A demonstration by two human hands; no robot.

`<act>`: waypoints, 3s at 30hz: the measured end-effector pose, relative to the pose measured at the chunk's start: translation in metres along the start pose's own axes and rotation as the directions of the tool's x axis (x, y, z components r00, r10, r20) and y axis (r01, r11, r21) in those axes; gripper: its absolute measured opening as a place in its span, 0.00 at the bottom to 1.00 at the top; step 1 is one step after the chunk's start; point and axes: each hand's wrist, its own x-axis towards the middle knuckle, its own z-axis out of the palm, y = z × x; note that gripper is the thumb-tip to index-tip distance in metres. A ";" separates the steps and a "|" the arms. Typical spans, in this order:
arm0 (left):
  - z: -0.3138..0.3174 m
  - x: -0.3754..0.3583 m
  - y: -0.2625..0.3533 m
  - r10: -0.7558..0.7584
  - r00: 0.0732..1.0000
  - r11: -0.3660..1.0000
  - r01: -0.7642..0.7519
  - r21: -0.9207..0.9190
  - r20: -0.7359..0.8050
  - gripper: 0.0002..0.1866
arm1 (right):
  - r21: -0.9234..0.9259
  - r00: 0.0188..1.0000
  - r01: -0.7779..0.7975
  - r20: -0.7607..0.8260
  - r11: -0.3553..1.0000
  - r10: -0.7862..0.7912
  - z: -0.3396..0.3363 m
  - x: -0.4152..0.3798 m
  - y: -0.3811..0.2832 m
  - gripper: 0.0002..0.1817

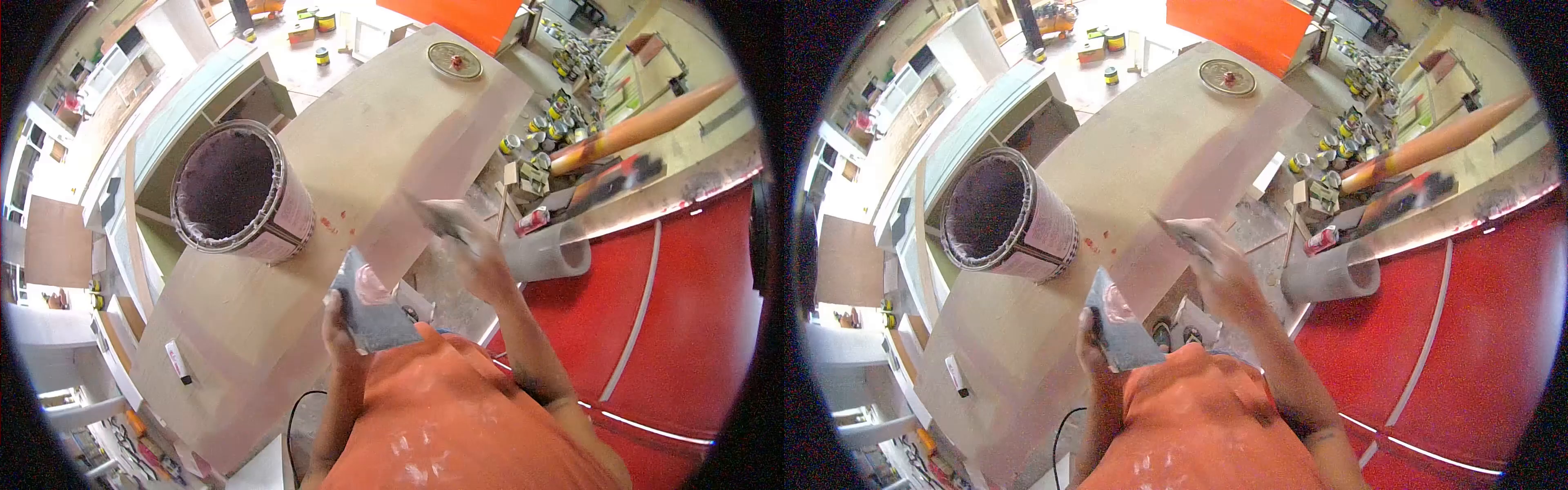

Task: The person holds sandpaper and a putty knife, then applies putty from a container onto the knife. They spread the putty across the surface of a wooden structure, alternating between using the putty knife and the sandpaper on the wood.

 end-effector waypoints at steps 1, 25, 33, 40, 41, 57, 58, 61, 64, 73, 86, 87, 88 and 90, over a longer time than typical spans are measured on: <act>0.008 -0.001 -0.006 0.009 1.000 1.000 -0.009 -0.006 -0.004 0.22 | 0.002 1.000 0.005 0.011 1.000 -0.005 -0.003 -0.012 -0.006 0.14; -0.044 -0.015 0.003 0.177 0.979 0.968 -0.191 0.161 0.098 0.21 | -0.867 0.982 -0.187 -0.169 0.462 0.081 -0.038 0.145 0.167 0.15; -0.077 -0.009 0.034 0.192 0.980 0.972 -0.197 0.125 0.053 0.32 | -0.882 0.997 0.049 0.070 0.468 0.027 0.072 0.025 0.084 0.26; -0.047 0.009 0.033 0.162 0.986 0.982 -0.164 0.097 0.023 0.30 | -0.732 0.925 0.110 0.323 0.672 0.201 0.062 -0.010 0.020 0.29; -0.039 0.011 0.032 0.084 0.992 0.996 -0.087 0.026 0.092 0.27 | -0.554 0.927 0.105 0.356 0.826 0.121 0.045 -0.010 0.013 0.28; 0.078 -0.009 0.002 0.020 0.985 0.978 -0.055 0.201 0.171 0.22 | 0.441 0.905 -0.060 -0.354 0.895 0.235 -0.017 -0.073 0.057 0.19; 0.082 -0.008 0.003 0.100 0.983 0.966 -0.133 0.222 0.152 0.25 | 0.679 0.822 0.005 -0.420 0.734 0.383 -0.022 -0.073 0.043 0.19; 0.060 0.004 -0.006 0.189 0.980 0.798 -0.193 0.571 0.067 0.28 | 0.896 0.683 0.053 -0.354 0.441 0.639 -0.033 -0.081 -0.008 0.19; 0.072 0.000 -0.015 0.282 0.868 0.710 -0.476 0.519 0.409 0.27 | 0.668 0.767 -0.116 -0.409 0.735 0.494 -0.010 -0.126 0.029 0.16; 0.080 0.003 0.008 -0.145 0.650 0.095 -0.741 0.665 0.746 0.22 | 0.778 0.719 -0.172 -0.320 0.604 0.617 -0.006 -0.064 -0.039 0.16; 0.111 0.018 -0.009 -0.490 0.817 0.871 0.474 0.130 0.305 0.18 | -0.050 0.868 0.471 -0.151 0.881 -0.473 -0.034 -0.067 -0.045 0.06; 0.113 0.018 -0.012 -0.482 0.805 0.875 0.465 0.136 0.345 0.19 | 0.047 0.752 0.623 -0.313 0.781 -0.581 -0.013 -0.057 -0.021 0.25; 0.113 0.017 -0.013 -0.490 0.800 0.870 0.471 0.144 0.346 0.19 | 0.162 0.868 0.427 -0.349 0.890 -0.353 -0.010 -0.055 -0.012 0.25; 0.116 0.014 -0.014 -0.387 0.828 0.892 0.224 0.393 0.406 0.21 | 0.276 0.924 0.216 -0.368 0.936 -0.105 -0.020 -0.053 0.022 0.26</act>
